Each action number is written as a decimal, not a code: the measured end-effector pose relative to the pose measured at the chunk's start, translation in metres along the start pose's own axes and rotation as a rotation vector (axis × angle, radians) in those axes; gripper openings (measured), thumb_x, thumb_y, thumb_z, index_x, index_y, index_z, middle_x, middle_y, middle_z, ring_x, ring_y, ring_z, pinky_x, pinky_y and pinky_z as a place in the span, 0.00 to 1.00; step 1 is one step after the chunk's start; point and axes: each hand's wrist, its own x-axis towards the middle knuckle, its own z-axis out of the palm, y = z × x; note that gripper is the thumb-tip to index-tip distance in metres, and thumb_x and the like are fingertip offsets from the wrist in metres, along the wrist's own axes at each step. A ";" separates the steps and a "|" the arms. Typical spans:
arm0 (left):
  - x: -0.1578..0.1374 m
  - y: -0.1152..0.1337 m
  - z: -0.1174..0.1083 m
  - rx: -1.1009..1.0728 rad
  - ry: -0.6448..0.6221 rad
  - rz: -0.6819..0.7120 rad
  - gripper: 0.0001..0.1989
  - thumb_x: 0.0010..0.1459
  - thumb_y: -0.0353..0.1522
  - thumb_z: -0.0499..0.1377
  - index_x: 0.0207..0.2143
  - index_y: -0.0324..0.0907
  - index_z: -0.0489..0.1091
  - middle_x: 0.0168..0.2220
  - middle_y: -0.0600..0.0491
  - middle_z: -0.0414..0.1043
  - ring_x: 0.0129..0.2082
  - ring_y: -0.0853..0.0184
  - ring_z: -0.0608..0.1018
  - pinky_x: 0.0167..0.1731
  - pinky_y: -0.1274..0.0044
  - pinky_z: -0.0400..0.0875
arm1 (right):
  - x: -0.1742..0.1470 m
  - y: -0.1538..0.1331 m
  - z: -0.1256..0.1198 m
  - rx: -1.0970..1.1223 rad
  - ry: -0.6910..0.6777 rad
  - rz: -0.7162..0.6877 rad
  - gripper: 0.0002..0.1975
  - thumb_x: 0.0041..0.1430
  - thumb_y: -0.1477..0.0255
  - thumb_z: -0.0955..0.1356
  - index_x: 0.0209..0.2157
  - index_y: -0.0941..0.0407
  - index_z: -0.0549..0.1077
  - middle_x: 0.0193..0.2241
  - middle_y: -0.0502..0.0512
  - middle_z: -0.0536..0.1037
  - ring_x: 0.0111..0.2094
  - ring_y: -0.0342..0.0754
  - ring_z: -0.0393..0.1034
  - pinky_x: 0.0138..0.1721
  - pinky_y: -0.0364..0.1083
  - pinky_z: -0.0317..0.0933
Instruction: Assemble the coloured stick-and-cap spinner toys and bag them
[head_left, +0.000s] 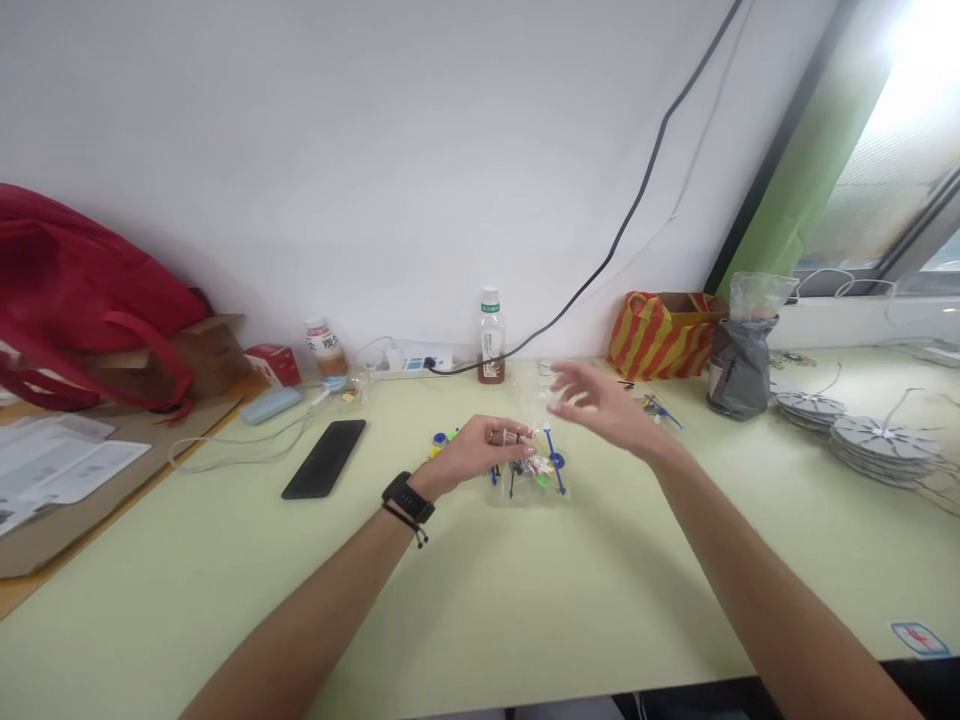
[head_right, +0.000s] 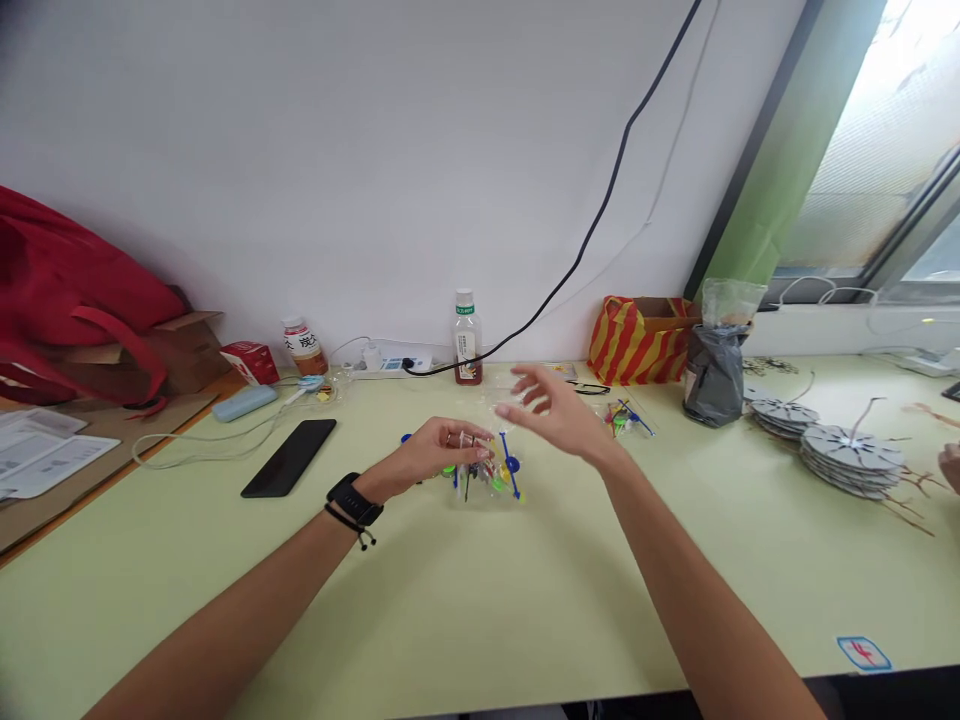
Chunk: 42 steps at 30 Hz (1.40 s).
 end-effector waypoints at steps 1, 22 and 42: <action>-0.010 0.001 0.001 -0.006 -0.001 0.002 0.24 0.53 0.44 0.71 0.49 0.40 0.79 0.43 0.44 0.82 0.43 0.58 0.83 0.45 0.70 0.75 | -0.007 0.007 0.010 0.096 -0.088 0.041 0.33 0.52 0.51 0.75 0.55 0.53 0.71 0.43 0.58 0.78 0.40 0.50 0.74 0.41 0.48 0.69; -0.039 -0.042 -0.013 -0.101 0.272 0.136 0.15 0.55 0.39 0.70 0.39 0.38 0.81 0.37 0.47 0.82 0.36 0.64 0.81 0.41 0.73 0.76 | -0.037 0.042 0.072 0.482 -0.034 0.138 0.17 0.52 0.59 0.76 0.40 0.54 0.84 0.25 0.51 0.77 0.28 0.45 0.66 0.32 0.47 0.62; -0.041 -0.039 -0.009 -0.142 0.414 0.160 0.14 0.54 0.38 0.71 0.40 0.40 0.81 0.36 0.48 0.82 0.37 0.64 0.81 0.36 0.77 0.73 | -0.038 0.041 0.075 0.565 -0.033 0.116 0.14 0.56 0.59 0.74 0.33 0.56 0.82 0.26 0.53 0.75 0.30 0.46 0.66 0.35 0.48 0.62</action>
